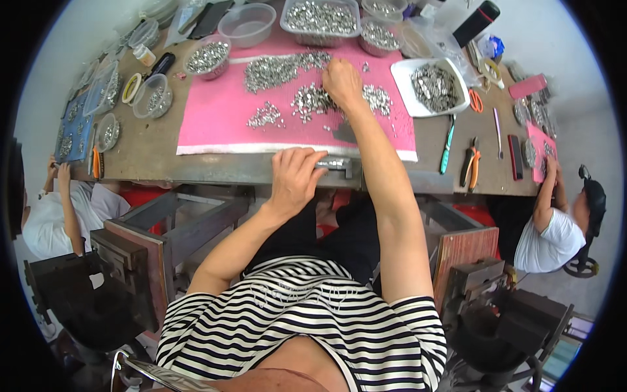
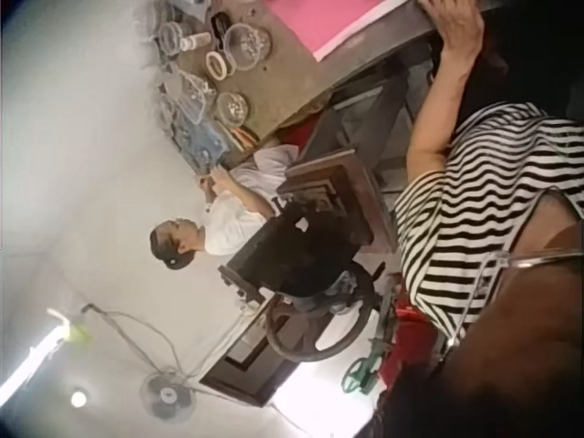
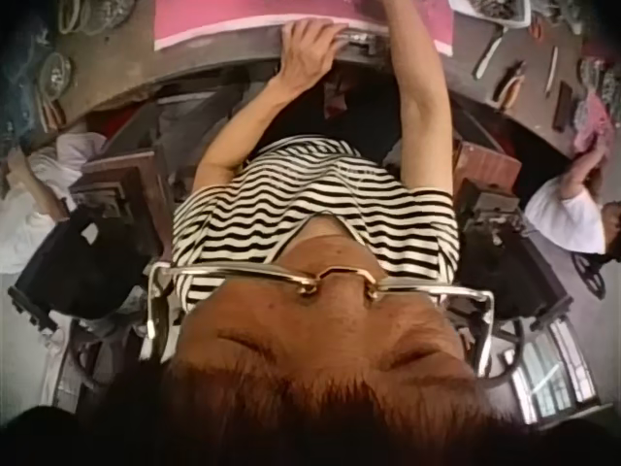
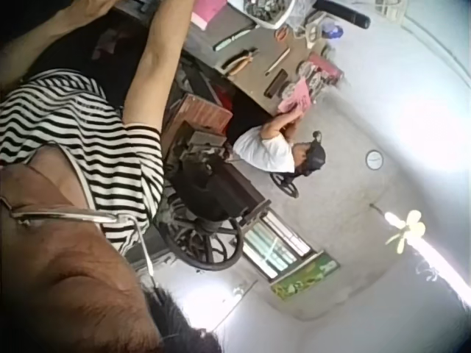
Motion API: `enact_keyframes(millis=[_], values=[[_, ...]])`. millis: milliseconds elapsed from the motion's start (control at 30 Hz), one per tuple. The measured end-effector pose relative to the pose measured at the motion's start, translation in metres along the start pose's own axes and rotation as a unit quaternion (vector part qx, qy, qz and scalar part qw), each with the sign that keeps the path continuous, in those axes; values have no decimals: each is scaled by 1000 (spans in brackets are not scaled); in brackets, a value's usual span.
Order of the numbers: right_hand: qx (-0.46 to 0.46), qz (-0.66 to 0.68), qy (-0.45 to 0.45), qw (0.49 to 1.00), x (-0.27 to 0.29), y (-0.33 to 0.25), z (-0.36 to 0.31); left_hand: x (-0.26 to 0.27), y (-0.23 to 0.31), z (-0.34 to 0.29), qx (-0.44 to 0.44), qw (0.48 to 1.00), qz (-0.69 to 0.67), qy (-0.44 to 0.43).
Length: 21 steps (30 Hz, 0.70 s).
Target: The person loads small metal pieces into a slotted metal fixture on the workbench, inserts the fixture into a manual press machine, rotates the wheel to press the pieces, and removes the fixture to continue placing more pieces into it.
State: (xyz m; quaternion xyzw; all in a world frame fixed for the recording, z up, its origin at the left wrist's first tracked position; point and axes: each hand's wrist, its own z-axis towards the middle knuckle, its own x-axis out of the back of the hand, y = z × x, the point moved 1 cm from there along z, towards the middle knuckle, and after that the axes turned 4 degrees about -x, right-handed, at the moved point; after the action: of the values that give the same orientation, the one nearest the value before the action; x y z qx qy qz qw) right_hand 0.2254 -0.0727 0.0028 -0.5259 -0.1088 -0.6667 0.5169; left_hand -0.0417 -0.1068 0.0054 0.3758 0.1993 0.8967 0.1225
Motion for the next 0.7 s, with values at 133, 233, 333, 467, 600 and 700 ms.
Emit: enact_keyframes(millis=[133,233,333,467,600,700], values=[[2,94,-1,996,48,-28,-37,-4,-1,-1,-2,1000,-2,6],[-65,235,-83,966,90,-45,-103,-3,-3,-4,3,1000,4,8],[-62,305,-80,947,104,-52,-160,-3,0,-5,9,1000,5,7],[-35,293,-45,954,99,-59,-187,4,3,-3,23,1000,-1,-4],[-33,283,-34,958,93,-58,-191,4,-1,-7,29,1000,3,-10],[-12,266,-28,963,89,-57,-192,2,-1,-8,30,999,3,-10]])
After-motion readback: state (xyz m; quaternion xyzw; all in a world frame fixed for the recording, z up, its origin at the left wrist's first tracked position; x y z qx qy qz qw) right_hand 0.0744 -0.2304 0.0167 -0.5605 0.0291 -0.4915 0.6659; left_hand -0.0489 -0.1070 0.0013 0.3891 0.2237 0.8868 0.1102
